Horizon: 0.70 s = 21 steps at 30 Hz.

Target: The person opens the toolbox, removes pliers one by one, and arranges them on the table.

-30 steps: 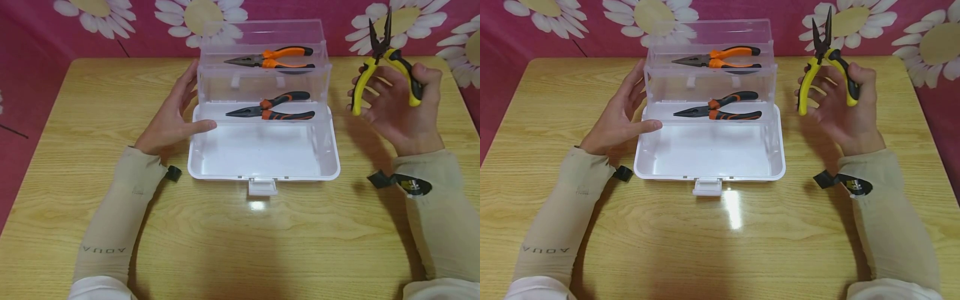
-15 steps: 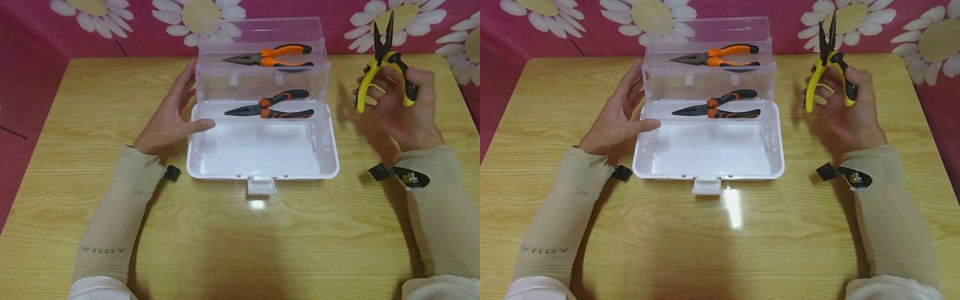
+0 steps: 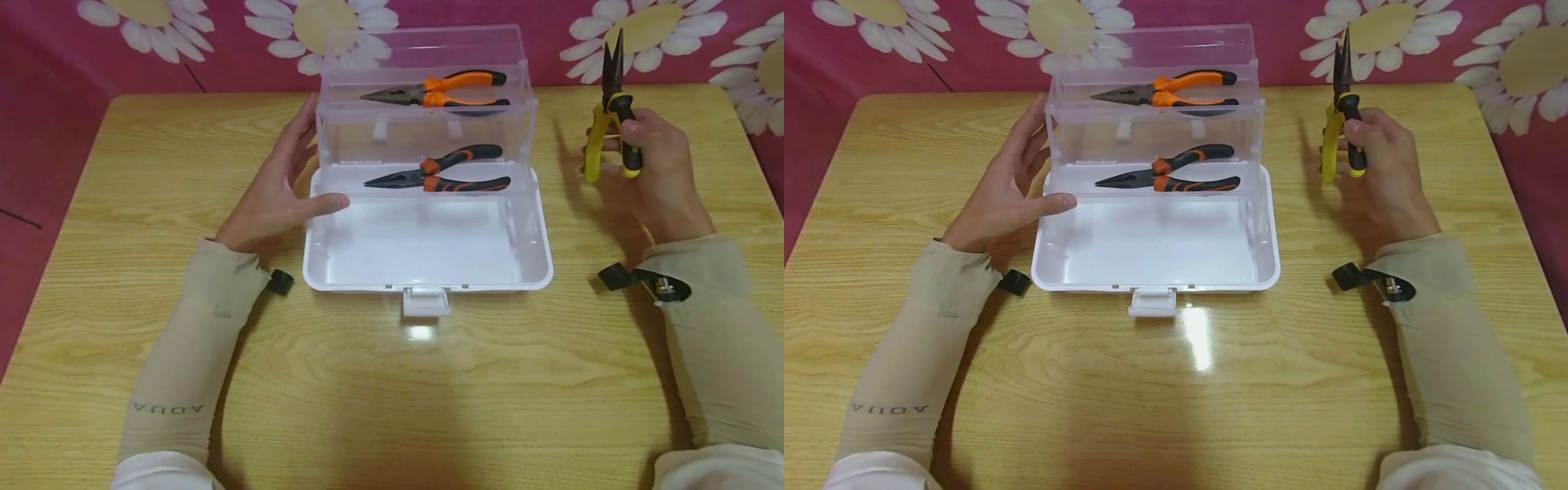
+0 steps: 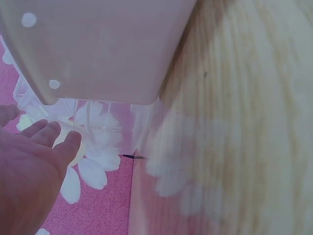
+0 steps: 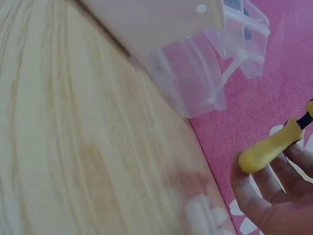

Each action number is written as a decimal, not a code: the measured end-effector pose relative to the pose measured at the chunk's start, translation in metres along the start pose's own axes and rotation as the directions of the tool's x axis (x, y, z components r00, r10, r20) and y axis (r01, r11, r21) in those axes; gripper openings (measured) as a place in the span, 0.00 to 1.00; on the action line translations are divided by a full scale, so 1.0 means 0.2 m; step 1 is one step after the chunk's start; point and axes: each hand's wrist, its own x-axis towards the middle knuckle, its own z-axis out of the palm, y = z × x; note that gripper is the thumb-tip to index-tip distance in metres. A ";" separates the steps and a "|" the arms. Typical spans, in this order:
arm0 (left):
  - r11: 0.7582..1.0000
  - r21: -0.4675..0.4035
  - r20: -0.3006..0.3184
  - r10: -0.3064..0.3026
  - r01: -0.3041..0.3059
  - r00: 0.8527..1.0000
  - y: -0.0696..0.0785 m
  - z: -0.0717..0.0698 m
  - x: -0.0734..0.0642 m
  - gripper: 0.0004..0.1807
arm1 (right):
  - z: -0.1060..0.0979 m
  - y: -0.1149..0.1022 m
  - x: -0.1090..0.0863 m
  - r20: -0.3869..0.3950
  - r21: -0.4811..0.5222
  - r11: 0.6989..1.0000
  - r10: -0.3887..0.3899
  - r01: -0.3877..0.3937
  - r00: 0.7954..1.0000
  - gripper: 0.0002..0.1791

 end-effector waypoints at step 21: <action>1.000 0.024 -0.004 -0.013 0.013 1.000 0.01 0.00 0.00 0.65 | -0.01 -0.02 0.00 -0.262 -0.903 0.368 -0.067 -0.220 0.963 0.40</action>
